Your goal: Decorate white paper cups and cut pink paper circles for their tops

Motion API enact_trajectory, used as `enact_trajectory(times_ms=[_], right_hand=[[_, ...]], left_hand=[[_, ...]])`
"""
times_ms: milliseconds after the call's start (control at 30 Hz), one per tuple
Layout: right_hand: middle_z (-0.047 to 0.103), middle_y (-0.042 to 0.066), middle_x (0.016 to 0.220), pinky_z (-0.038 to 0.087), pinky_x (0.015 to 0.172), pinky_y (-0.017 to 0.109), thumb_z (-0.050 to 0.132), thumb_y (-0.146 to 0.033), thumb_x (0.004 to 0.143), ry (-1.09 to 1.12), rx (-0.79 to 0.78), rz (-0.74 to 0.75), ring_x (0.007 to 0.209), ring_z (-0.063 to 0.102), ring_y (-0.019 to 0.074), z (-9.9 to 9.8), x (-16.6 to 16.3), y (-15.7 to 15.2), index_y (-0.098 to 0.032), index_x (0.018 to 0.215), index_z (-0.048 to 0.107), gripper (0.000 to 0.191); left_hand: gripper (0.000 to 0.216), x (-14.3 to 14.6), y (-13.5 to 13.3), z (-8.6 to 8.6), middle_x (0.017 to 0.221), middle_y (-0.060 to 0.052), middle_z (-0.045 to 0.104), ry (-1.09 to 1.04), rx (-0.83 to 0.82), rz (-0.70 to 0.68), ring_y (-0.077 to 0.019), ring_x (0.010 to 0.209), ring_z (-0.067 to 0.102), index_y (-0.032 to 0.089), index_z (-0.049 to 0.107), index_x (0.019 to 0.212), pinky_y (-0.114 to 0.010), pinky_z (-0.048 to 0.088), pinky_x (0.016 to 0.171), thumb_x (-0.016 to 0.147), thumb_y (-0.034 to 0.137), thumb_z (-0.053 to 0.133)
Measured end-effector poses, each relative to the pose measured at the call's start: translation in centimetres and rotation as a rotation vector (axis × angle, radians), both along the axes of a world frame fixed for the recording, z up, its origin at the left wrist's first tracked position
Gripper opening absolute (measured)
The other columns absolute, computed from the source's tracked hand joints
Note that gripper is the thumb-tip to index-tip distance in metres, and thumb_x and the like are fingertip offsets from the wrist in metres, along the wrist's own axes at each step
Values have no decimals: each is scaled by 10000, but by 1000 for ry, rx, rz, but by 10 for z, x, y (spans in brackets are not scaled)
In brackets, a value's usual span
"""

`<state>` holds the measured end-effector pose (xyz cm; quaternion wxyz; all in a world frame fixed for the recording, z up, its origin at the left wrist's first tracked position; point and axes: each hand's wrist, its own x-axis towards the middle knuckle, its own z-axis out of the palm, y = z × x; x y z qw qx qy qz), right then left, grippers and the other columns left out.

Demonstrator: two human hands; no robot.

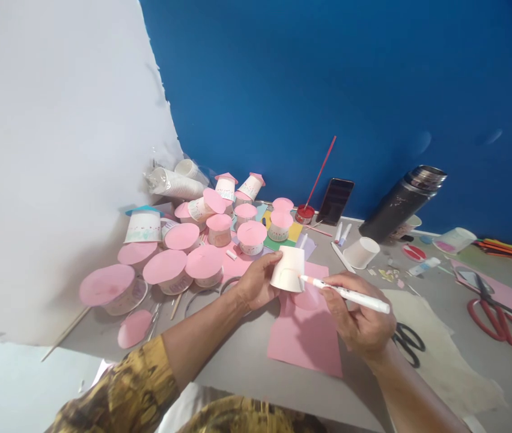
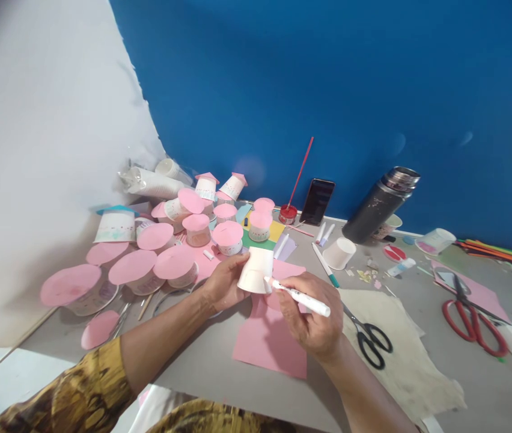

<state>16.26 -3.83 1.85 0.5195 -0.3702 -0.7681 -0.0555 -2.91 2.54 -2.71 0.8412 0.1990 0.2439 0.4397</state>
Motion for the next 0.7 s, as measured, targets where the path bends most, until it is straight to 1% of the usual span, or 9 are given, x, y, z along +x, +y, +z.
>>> enact_trajectory(times_ms=[100,200,367,467,567,700], right_hand=[[760,21,768,546,573,275,649,-166,965,18,-6,4,596,692,165,-1,0,-1,-222,983,674,64],[758,16,774,548,583,265,645,-161,965,36,-4,5,606,694,158,0,0,-1,-223,987,674,72],[755,14,761,540,572,264,649,-150,959,9,13,15,599,695,161,0,0,1,-216,987,678,77],[756,17,749,537,564,280,641,-153,961,-8,23,17,593,695,173,1,-1,2,-222,978,677,79],[746,14,726,529,554,289,624,-141,957,-26,26,57,573,684,174,2,-1,0,-225,966,668,95],[735,5,715,526,555,279,627,-130,943,-12,0,109,564,668,162,3,-1,-1,-217,967,663,98]], left_hand=[[301,0,0,1,930,-129,746,3,-2,3,-271,826,712,83,704,1134,-412,605,749,926,298,673],[289,0,0,1,936,-128,744,18,-12,6,-263,827,711,80,707,1123,-401,606,742,934,294,663],[294,0,0,-1,956,-140,746,13,-14,-15,-264,833,714,79,703,1119,-388,602,740,930,301,667],[317,0,0,-1,956,-147,746,9,3,-15,-278,833,718,75,696,1142,-412,607,741,931,309,664],[349,-1,1,0,956,-155,748,10,12,-12,-283,827,719,68,695,1166,-430,613,748,935,325,653],[343,-1,3,0,918,-146,740,17,0,-11,-269,804,714,66,703,1146,-413,613,742,942,330,626]])
